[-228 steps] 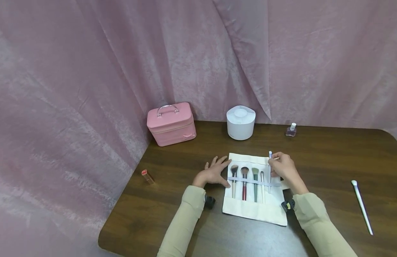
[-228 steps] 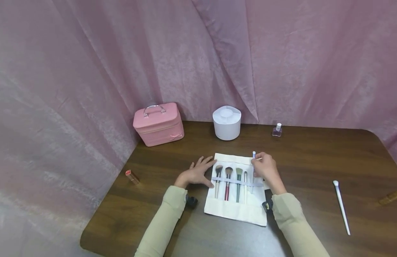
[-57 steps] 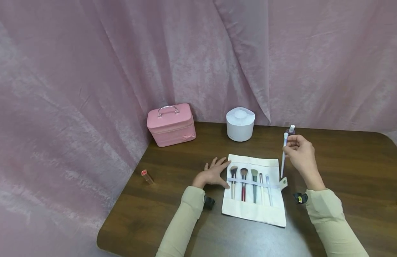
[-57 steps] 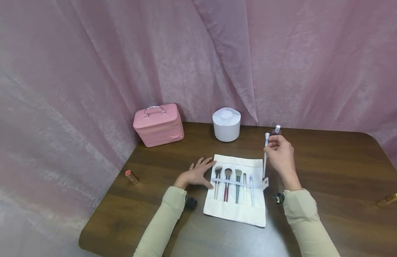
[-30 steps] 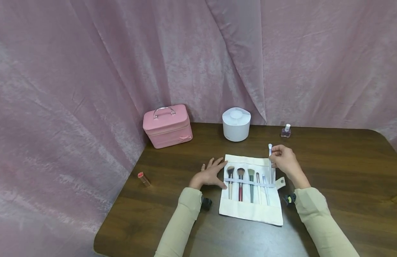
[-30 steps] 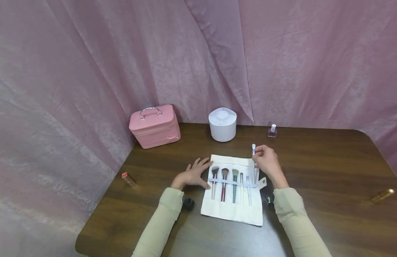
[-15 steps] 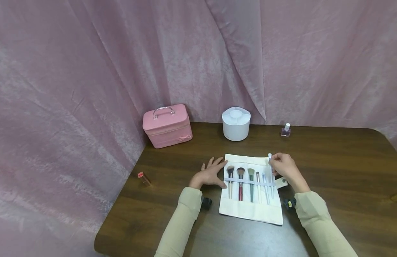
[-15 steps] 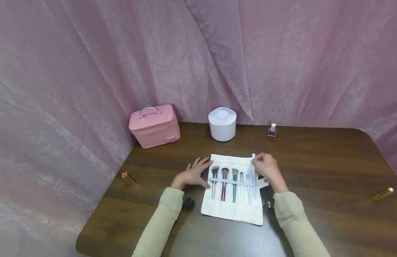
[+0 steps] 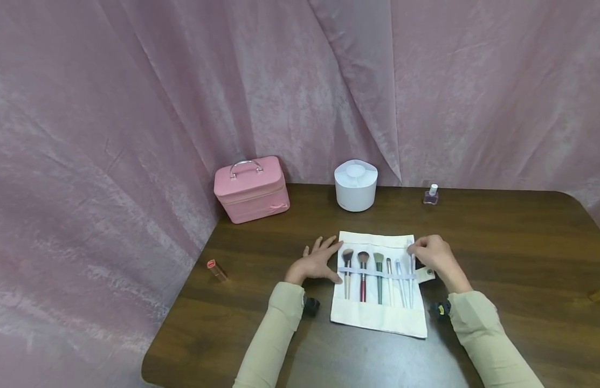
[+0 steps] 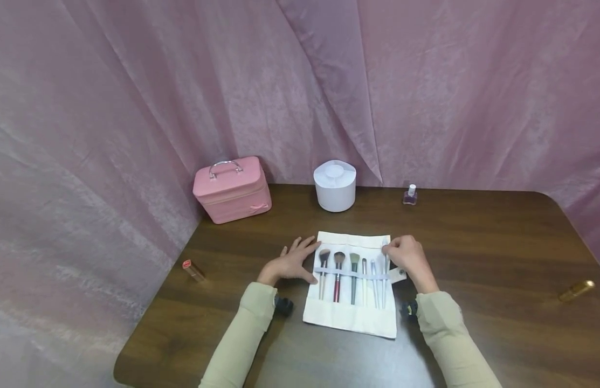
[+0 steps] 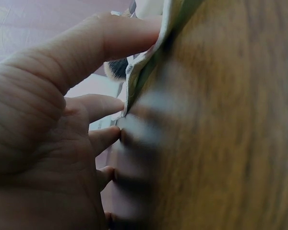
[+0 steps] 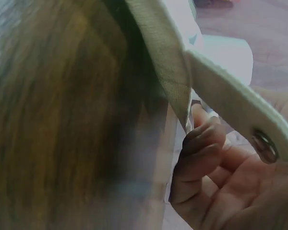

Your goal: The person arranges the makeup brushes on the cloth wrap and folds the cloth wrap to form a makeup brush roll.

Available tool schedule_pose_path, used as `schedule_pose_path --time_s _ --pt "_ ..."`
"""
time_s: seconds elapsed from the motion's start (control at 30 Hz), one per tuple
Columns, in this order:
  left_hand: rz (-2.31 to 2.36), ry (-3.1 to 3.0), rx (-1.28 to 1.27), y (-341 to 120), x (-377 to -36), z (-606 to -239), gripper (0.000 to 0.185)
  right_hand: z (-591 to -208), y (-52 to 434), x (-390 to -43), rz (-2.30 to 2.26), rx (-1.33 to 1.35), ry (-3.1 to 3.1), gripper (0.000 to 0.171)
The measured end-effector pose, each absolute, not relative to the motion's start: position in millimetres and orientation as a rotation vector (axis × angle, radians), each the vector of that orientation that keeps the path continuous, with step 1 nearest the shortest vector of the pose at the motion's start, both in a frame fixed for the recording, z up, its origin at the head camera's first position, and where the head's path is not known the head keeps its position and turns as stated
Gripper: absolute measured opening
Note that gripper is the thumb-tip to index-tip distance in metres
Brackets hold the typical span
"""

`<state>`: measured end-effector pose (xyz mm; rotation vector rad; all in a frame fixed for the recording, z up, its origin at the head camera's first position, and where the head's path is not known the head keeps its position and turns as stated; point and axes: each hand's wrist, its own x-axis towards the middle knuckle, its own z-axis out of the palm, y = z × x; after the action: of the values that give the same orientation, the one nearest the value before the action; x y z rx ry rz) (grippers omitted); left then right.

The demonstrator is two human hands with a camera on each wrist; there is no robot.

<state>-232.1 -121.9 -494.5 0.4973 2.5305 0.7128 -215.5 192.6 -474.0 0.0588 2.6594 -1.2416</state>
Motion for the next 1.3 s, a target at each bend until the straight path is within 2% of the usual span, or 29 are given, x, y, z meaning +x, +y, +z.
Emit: schedule_pose_path --time_s 0.9,1.07,1.3 --pt "0.682 2.534 0.483 -114.4 -231.5 -486.6 0.098 -472.8 184.7 -201.2 -0.935 -0.026 2.772 0.016" --pt "0.681 2.538 0.519 -114.0 -238.9 -474.1 0.085 -463.5 177.7 -194.6 -0.852 -0.025 2.859 0.023" --pt "0.939 2.585 0.613 -109.3 -253.6 -466.8 0.058 -445.1 153.7 -175.2 -0.815 -0.249 3.046 0.037"
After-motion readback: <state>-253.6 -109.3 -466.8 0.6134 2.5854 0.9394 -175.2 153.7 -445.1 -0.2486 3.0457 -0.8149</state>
